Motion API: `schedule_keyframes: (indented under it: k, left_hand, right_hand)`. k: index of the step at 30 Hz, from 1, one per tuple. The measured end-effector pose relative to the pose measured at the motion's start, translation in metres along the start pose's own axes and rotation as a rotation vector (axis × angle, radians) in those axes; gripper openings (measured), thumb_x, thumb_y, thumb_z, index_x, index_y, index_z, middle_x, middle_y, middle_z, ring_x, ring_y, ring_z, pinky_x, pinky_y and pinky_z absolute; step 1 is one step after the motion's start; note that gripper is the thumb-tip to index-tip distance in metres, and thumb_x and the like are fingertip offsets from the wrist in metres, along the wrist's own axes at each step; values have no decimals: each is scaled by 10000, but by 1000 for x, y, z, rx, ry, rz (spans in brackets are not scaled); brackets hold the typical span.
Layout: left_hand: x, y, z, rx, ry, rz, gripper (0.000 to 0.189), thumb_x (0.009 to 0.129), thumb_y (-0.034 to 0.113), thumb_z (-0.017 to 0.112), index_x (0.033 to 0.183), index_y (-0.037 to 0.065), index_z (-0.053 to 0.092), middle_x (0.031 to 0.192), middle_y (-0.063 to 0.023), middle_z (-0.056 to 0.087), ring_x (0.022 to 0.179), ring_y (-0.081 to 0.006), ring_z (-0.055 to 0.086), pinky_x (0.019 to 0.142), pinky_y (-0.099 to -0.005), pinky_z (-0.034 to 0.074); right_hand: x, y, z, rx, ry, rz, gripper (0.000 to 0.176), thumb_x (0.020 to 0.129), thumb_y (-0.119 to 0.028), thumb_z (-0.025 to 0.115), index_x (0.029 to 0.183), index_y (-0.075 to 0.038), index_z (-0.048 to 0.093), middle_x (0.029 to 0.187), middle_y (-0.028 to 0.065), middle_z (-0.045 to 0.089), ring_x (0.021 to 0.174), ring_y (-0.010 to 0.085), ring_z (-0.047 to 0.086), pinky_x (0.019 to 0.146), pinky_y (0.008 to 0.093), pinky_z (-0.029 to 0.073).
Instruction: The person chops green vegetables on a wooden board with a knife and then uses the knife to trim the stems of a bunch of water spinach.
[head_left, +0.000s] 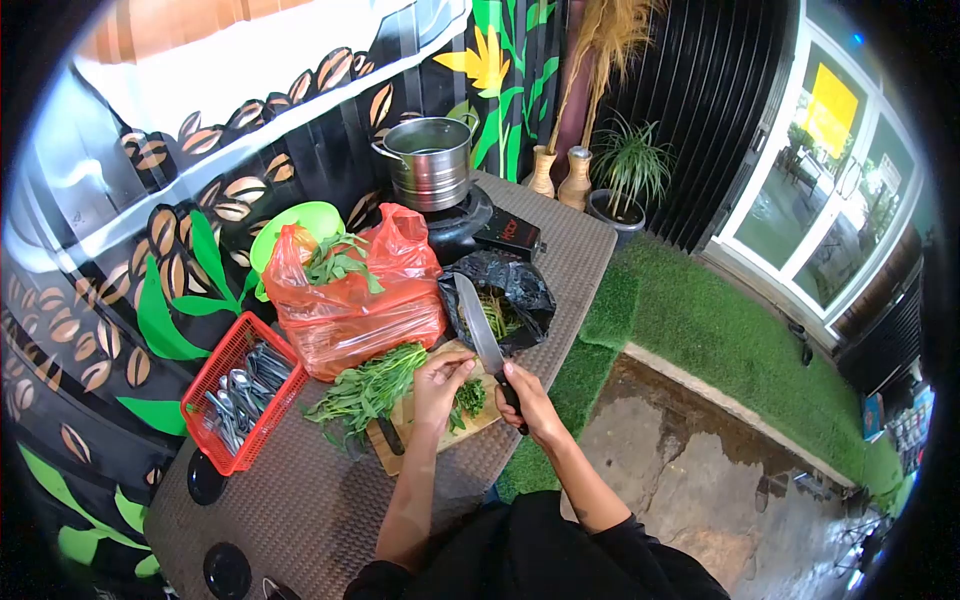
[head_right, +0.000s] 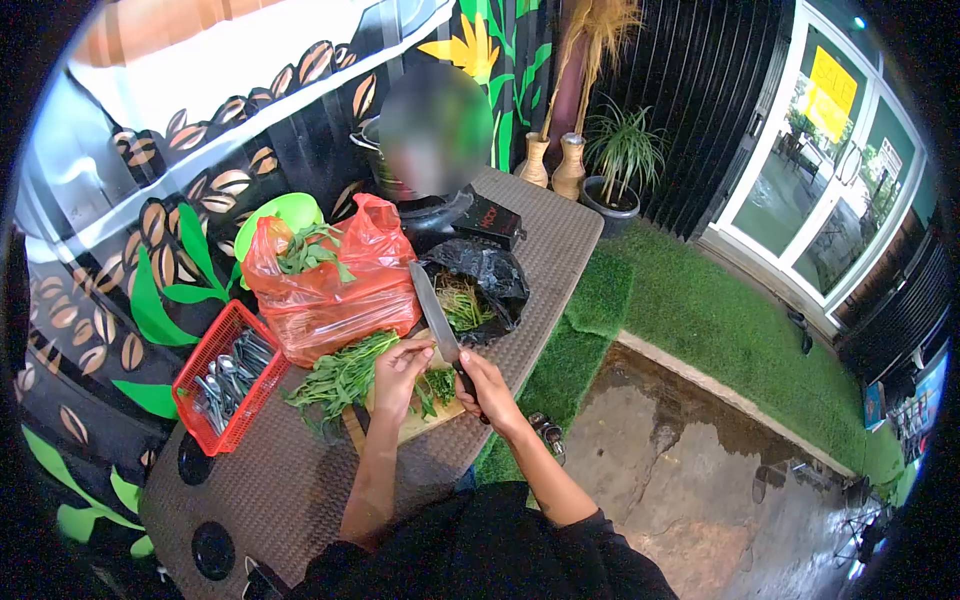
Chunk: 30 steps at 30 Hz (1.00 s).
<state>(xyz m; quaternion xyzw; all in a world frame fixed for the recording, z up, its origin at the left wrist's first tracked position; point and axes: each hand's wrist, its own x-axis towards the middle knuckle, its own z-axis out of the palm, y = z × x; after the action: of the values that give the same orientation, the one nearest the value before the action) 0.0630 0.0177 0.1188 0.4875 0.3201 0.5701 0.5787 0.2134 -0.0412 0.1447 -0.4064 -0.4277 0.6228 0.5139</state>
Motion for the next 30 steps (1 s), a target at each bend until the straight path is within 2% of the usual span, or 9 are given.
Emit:
schedule_keyframes:
  k: [1, 9, 11, 19, 30]
  left_hand:
    - [-1, 2, 1, 11, -4, 7, 142, 824, 35, 649, 953, -22, 636, 860, -35, 625, 709, -62, 519, 607, -199, 392]
    - [3, 2, 6, 48, -55, 37, 124, 813, -17, 639, 936, -20, 633, 883, -25, 623, 739, -63, 529, 629, -191, 404]
    - [6, -1, 6, 50, -45, 5, 124, 794, -8, 665, 911, -40, 644, 910, -68, 634, 833, -115, 589, 768, -231, 468]
    - [11, -2, 8, 32, -50, -27, 113, 798, -8, 659, 904, -44, 637, 866, -44, 615, 784, -93, 568, 699, -210, 454]
    - [13, 8, -4, 122, -138, -1, 133, 795, 1, 665, 924, -26, 649, 863, -32, 624, 792, -82, 557, 725, -223, 447]
  right_hand:
    - [0, 0, -1, 49, 0, 16, 342, 984, -376, 353, 1069, -69, 477, 528, -31, 353, 397, 59, 297, 364, 215, 235]
    - [-1, 3, -9, 7, 14, -6, 355, 977, -391, 372, 999, -61, 501, 515, -27, 361, 388, 55, 293, 360, 215, 234]
    - [-1, 3, -12, -6, 34, -11, 356, 976, -390, 376, 989, -59, 508, 516, -26, 366, 390, 55, 297, 361, 215, 236]
    - [-3, -4, -14, -51, 30, -11, 364, 974, -385, 388, 860, -56, 494, 519, -17, 386, 396, 56, 311, 367, 216, 239]
    - [2, 6, -21, -101, -50, -40, 365, 971, -379, 399, 887, -46, 522, 512, -5, 436, 386, 58, 343, 366, 217, 262]
